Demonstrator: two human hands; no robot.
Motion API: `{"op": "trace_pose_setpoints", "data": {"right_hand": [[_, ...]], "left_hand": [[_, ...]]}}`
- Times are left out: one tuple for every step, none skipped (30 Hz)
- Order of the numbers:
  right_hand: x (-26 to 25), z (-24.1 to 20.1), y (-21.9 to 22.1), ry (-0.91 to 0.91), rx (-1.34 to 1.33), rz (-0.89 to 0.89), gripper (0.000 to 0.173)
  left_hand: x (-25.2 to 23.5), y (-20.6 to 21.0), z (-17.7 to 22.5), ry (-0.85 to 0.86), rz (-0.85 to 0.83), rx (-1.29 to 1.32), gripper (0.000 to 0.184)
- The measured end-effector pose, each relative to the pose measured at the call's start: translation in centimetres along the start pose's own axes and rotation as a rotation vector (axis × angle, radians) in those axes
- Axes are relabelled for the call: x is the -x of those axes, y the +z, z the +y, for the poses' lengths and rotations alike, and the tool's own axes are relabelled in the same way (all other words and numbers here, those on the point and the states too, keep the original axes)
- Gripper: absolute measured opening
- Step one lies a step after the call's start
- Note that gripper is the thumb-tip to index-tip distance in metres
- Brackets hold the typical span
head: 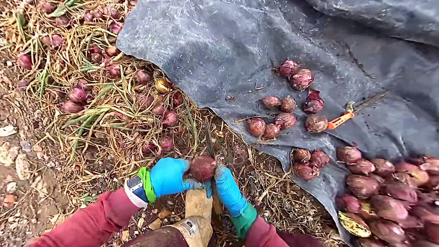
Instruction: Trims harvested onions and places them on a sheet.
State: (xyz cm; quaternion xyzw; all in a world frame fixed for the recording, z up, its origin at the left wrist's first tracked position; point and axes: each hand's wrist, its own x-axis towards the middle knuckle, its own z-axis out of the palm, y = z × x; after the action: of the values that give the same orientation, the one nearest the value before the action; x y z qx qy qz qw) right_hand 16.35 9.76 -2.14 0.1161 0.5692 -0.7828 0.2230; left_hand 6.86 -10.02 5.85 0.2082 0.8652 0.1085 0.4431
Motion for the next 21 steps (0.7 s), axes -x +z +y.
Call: {"op": "trace_pose_setpoints", "data": {"right_hand": [[-0.5,-0.9,-0.4,0.007,0.060,0.014,0.090],[-0.9,-1.5,-0.9,0.022,0.112,0.025,0.093],[-1.1,-1.8,-1.5,0.031,0.140,0.035,0.094],[-1.3,-1.7,-1.9,0.032,0.145,0.045,0.095],[-1.4,-1.4,-2.0,0.045,0.153,0.059,0.095],[-1.6,-1.1,-2.1,0.084,0.192,0.048,0.094],[-1.7,-1.0,-2.2,0.140,0.258,-0.016,0.091],[-1.9,-1.3,-2.3,0.178,0.334,-0.109,0.089],[-2.1,-2.1,-2.3,0.188,0.400,-0.174,0.088],[-2.2,-3.0,-2.3,0.172,0.443,-0.194,0.090],[-2.3,-3.9,-2.5,0.133,0.464,-0.175,0.090],[-2.4,-4.8,-3.0,0.067,0.446,-0.115,0.091],[-2.6,-5.5,-3.6,-0.013,0.377,-0.025,0.097],[-2.8,-6.2,-4.3,-0.070,0.285,0.084,0.101],[-3.0,-6.9,-5.0,-0.105,0.210,0.187,0.101],[-3.0,-7.4,-5.7,-0.117,0.177,0.254,0.100],[-2.8,-7.6,-6.2,-0.102,0.185,0.288,0.098],[-2.2,-7.1,-6.6,-0.081,0.204,0.284,0.100],[-1.4,-6.1,-6.9,-0.059,0.217,0.265,0.100],[-0.8,-4.7,-7.0,-0.034,0.214,0.245,0.101],[-0.4,-3.0,-6.9,0.005,0.191,0.239,0.102]], "left_hand": [[-0.4,-1.0,0.0,-0.008,-0.005,-0.019,0.059],[-0.7,-1.9,-0.4,-0.031,0.019,-0.038,0.057],[-1.1,-2.6,-0.9,-0.053,0.084,-0.043,0.056],[-1.2,-3.0,-1.2,-0.072,0.162,-0.022,0.055],[-1.3,-3.1,-1.2,-0.087,0.221,-0.004,0.054],[-1.1,-3.2,-0.5,-0.081,0.235,-0.012,0.052],[-0.7,-3.3,0.7,-0.053,0.183,-0.064,0.050],[-0.2,-3.4,2.3,-0.007,0.075,-0.146,0.049],[0.1,-3.4,3.8,0.048,-0.023,-0.219,0.045],[0.2,-3.3,4.7,0.090,-0.078,-0.257,0.038],[-0.2,-3.5,4.8,0.097,-0.056,-0.244,0.034],[-0.9,-4.1,3.9,0.050,0.037,-0.195,0.031],[-2.0,-5.1,2.5,-0.040,0.168,-0.127,0.032],[-3.2,-6.0,0.7,-0.155,0.276,-0.083,0.035],[-4.7,-6.3,-1.3,-0.253,0.347,-0.057,0.040],[-6.1,-5.7,-3.5,-0.315,0.366,-0.058,0.044],[-7.4,-4.5,-5.5,-0.347,0.325,-0.083,0.046],[-8.7,-2.7,-7.1,-0.380,0.252,-0.117,0.052],[-9.9,-0.6,-8.3,-0.422,0.184,-0.150,0.058],[-10.7,1.2,-9.2,-0.464,0.143,-0.165,0.062],[-11.3,2.3,-9.8,-0.480,0.143,-0.182,0.066]]}}
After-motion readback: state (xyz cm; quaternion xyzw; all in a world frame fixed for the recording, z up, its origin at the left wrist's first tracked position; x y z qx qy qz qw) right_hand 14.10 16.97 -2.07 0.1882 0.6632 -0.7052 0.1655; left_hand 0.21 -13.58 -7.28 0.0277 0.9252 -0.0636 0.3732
